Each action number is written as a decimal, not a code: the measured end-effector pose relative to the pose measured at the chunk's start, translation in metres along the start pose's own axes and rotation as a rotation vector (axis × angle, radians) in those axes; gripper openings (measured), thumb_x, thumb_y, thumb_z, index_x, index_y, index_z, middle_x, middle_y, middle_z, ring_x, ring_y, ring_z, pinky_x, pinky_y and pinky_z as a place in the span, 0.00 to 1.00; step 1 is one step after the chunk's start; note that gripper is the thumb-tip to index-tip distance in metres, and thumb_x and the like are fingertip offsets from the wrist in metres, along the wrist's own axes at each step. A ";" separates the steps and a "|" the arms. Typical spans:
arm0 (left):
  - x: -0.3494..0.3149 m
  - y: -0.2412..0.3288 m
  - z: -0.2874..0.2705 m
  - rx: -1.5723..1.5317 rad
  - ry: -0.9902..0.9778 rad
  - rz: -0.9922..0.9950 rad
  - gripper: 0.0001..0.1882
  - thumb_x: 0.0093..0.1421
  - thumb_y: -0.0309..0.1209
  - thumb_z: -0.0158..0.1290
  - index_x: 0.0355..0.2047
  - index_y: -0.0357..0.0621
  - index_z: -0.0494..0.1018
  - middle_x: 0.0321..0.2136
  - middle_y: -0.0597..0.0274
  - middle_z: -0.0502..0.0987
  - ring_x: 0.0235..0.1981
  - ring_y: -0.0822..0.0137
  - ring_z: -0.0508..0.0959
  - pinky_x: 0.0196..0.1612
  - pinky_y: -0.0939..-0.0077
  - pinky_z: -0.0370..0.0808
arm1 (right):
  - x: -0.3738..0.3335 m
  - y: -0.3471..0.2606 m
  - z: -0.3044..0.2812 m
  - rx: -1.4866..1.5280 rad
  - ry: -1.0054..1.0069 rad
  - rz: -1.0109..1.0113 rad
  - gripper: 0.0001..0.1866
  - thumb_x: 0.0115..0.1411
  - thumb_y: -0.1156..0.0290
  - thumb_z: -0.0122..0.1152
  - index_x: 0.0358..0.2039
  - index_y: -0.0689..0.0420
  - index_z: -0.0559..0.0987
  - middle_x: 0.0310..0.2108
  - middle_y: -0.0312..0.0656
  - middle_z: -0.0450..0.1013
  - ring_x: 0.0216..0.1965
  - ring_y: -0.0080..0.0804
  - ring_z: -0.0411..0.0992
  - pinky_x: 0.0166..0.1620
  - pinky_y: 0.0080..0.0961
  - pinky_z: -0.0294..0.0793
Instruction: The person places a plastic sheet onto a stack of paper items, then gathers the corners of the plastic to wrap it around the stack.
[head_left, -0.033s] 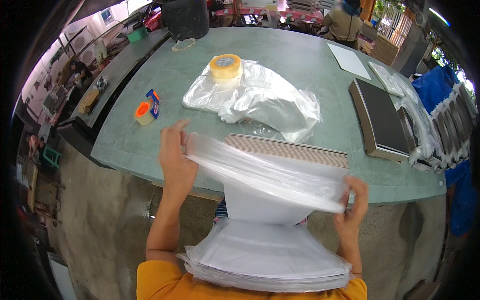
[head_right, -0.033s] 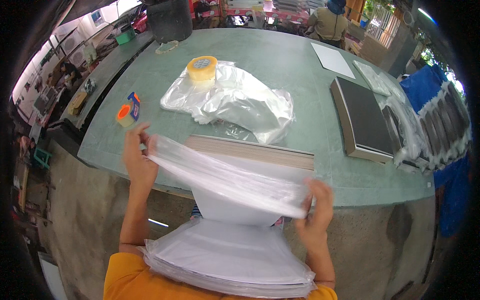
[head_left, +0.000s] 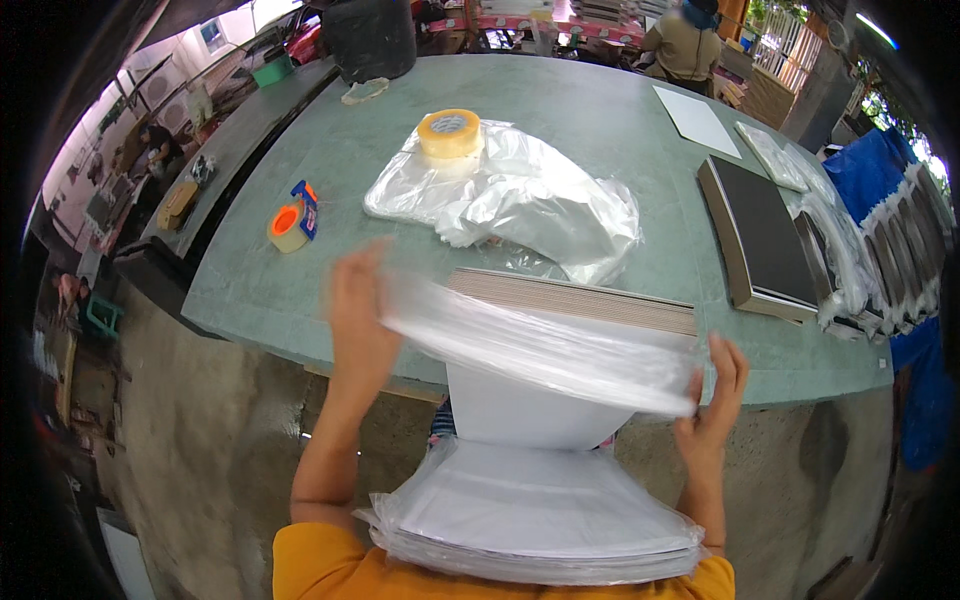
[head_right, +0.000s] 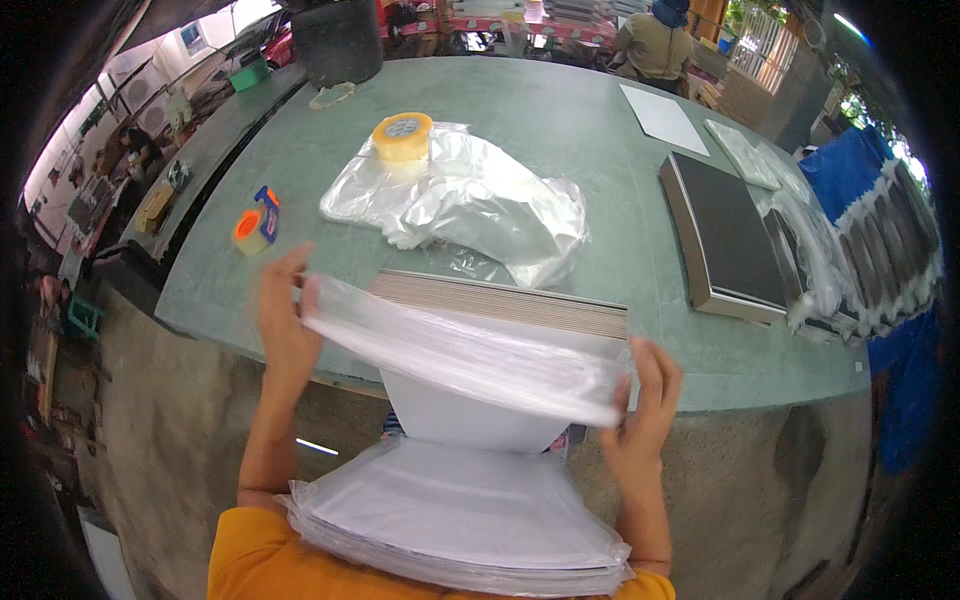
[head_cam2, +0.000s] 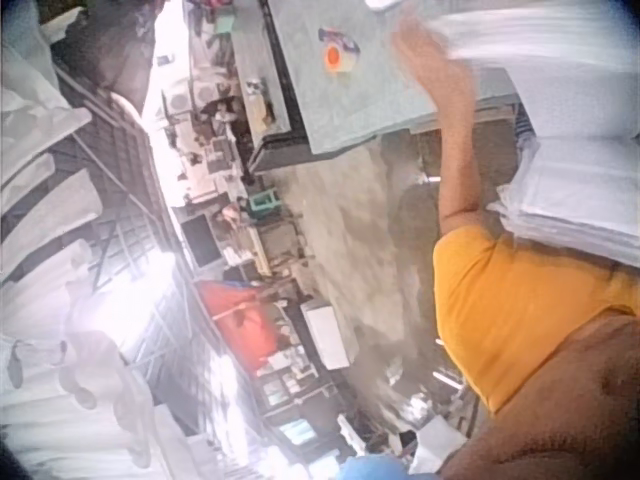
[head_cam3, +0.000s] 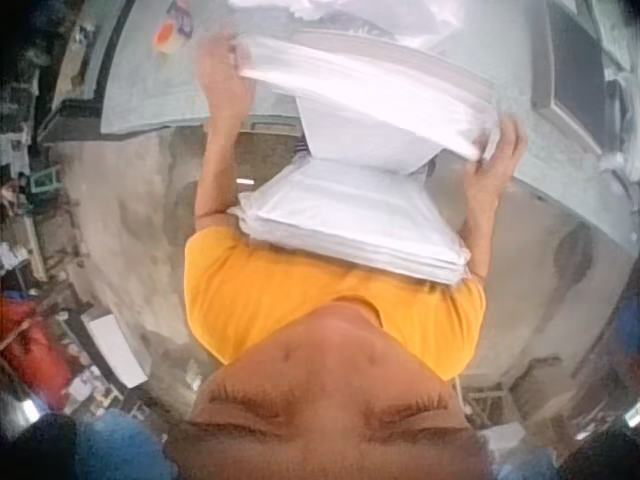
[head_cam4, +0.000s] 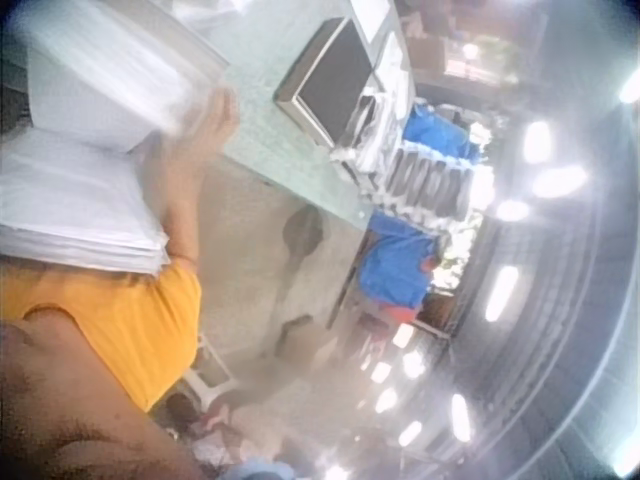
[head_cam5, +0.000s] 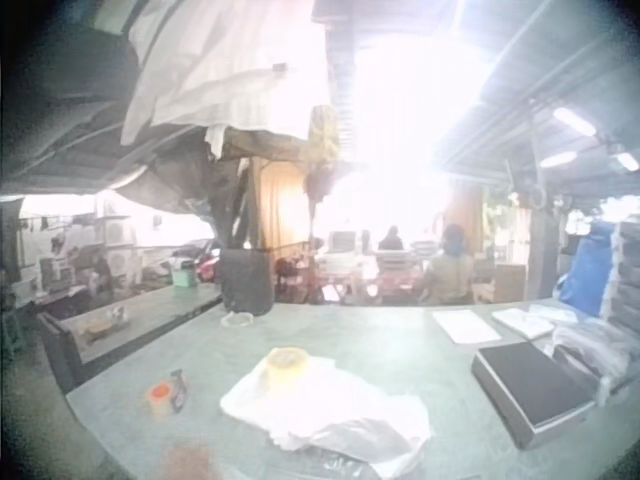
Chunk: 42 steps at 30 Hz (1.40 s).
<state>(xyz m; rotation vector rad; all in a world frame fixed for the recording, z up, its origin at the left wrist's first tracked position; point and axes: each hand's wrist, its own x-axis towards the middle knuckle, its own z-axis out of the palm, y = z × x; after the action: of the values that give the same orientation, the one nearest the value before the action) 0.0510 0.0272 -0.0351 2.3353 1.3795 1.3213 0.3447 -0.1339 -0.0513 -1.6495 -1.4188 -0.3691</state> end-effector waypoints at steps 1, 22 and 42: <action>-0.003 -0.004 0.002 0.053 -0.041 0.109 0.32 0.40 0.13 0.50 0.48 0.46 0.64 0.32 0.59 0.65 0.27 0.70 0.65 0.30 0.79 0.64 | 0.007 0.001 -0.002 -0.016 -0.074 -0.012 0.22 0.42 0.82 0.46 0.40 0.57 0.73 0.45 0.45 0.64 0.48 0.36 0.60 0.48 0.28 0.58; -0.231 -0.181 0.107 -1.111 -1.253 -0.915 0.14 0.45 0.29 0.53 0.31 0.33 0.70 0.31 0.56 0.71 0.33 0.67 0.72 0.36 0.78 0.68 | -0.255 0.162 0.085 1.056 -0.872 1.261 0.09 0.43 0.73 0.61 0.27 0.58 0.72 0.24 0.34 0.70 0.26 0.24 0.67 0.33 0.19 0.67; -0.197 -0.068 0.094 -0.792 -1.572 -0.163 0.22 0.60 0.41 0.41 0.52 0.45 0.61 0.52 0.51 0.60 0.56 0.56 0.56 0.57 0.65 0.51 | -0.156 0.032 0.081 0.887 -1.779 0.253 0.28 0.59 0.50 0.38 0.56 0.54 0.58 0.58 0.46 0.50 0.60 0.41 0.45 0.59 0.33 0.43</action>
<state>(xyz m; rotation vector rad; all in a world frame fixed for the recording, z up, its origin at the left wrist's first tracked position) 0.0362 -0.0553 -0.2482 1.6721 0.3412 -0.2277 0.3020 -0.1678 -0.2210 -1.0902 -1.8889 2.0377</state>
